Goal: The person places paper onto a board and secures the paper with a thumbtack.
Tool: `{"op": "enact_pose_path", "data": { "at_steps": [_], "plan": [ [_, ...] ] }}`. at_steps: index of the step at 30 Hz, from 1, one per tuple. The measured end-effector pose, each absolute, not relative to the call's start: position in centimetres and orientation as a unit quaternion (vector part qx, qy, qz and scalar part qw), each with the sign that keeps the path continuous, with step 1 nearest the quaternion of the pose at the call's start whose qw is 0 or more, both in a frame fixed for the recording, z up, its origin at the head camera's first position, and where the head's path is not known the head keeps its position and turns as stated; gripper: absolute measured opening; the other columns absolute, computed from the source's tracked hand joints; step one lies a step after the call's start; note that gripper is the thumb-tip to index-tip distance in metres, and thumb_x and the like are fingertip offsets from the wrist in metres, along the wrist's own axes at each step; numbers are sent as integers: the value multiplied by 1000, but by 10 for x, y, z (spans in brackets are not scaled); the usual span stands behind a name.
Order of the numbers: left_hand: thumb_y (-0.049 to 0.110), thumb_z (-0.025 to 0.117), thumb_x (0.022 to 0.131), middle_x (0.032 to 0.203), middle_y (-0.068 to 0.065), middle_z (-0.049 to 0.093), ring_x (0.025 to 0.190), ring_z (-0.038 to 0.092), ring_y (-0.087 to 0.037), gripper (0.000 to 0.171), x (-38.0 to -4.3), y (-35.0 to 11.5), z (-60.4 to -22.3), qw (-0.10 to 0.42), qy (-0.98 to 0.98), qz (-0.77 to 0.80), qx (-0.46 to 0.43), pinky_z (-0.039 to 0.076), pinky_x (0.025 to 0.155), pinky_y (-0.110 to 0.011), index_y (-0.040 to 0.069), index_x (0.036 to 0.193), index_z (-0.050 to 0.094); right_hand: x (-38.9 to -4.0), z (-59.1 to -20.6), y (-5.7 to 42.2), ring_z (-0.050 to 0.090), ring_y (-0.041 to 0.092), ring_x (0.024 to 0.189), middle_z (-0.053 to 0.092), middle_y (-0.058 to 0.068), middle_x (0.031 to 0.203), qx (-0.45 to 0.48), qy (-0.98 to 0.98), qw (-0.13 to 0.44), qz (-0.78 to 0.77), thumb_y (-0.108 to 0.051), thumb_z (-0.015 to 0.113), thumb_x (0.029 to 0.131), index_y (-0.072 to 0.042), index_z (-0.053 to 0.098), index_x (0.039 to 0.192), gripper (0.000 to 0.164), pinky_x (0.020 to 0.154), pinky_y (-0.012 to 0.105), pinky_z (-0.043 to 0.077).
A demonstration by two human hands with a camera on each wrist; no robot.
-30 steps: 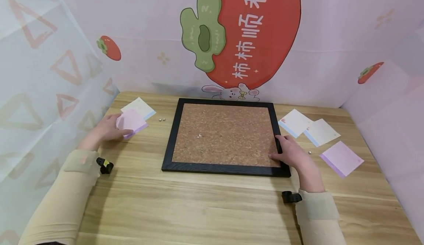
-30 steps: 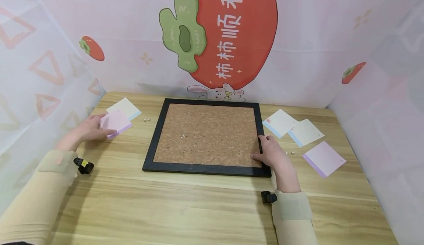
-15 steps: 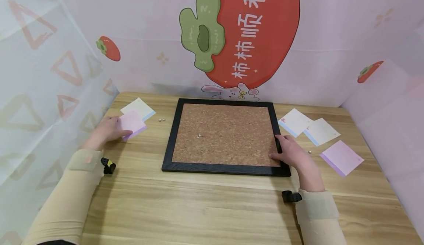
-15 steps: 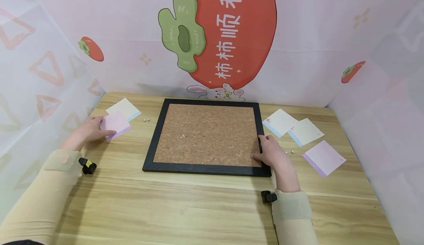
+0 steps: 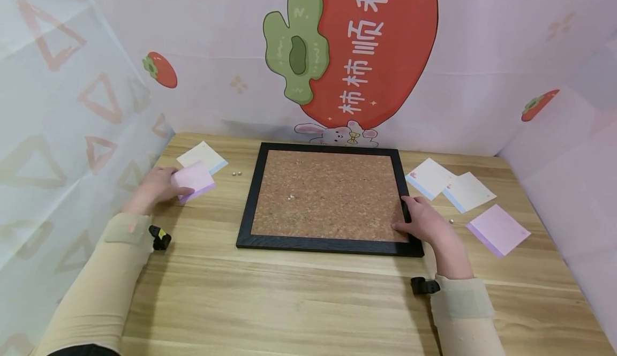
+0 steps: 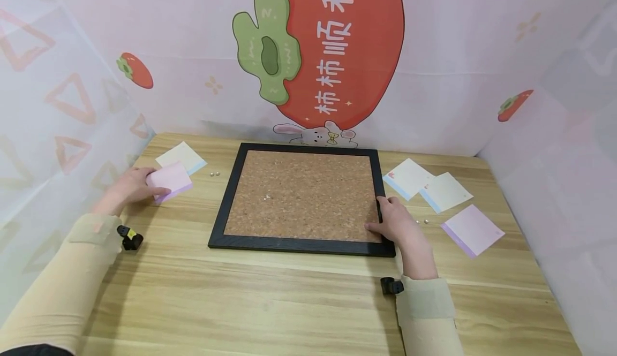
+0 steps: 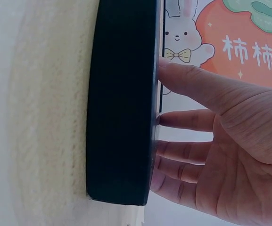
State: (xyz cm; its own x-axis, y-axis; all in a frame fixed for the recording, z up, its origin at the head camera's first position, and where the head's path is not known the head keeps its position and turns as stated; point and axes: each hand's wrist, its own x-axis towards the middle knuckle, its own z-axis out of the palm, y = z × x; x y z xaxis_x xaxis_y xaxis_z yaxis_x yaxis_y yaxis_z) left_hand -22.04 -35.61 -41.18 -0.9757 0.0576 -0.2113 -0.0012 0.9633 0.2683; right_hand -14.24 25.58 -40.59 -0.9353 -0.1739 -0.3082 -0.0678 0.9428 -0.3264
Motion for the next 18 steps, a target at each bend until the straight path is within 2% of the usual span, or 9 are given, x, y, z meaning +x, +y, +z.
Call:
{"op": "enact_pose_path", "data": {
  "at_steps": [8,15,18],
  "plan": [
    [32,76,86,129,-43,47,115,45,-53,80,-223,-356,-415,97,977,190,-5,40,99,-63,-16,139,39,-143,-406,255,47,52,129,35,42,145,-56,970,173,-162,-31,71,92,12,30,149,83,105,61,43],
    [21,80,80,133,-47,39,116,44,-56,99,-225,-353,-417,78,970,230,-17,38,103,-66,-20,147,20,-143,-406,256,48,52,126,37,43,142,-61,969,170,-166,-31,72,92,13,31,148,83,104,61,44],
    [19,78,80,136,-47,37,118,42,-56,98,-227,-353,-419,76,969,234,-20,36,104,-66,-20,148,18,-142,-406,256,49,52,125,38,43,141,-65,970,166,-166,-30,72,91,13,31,148,82,103,61,44]
  ]
}}
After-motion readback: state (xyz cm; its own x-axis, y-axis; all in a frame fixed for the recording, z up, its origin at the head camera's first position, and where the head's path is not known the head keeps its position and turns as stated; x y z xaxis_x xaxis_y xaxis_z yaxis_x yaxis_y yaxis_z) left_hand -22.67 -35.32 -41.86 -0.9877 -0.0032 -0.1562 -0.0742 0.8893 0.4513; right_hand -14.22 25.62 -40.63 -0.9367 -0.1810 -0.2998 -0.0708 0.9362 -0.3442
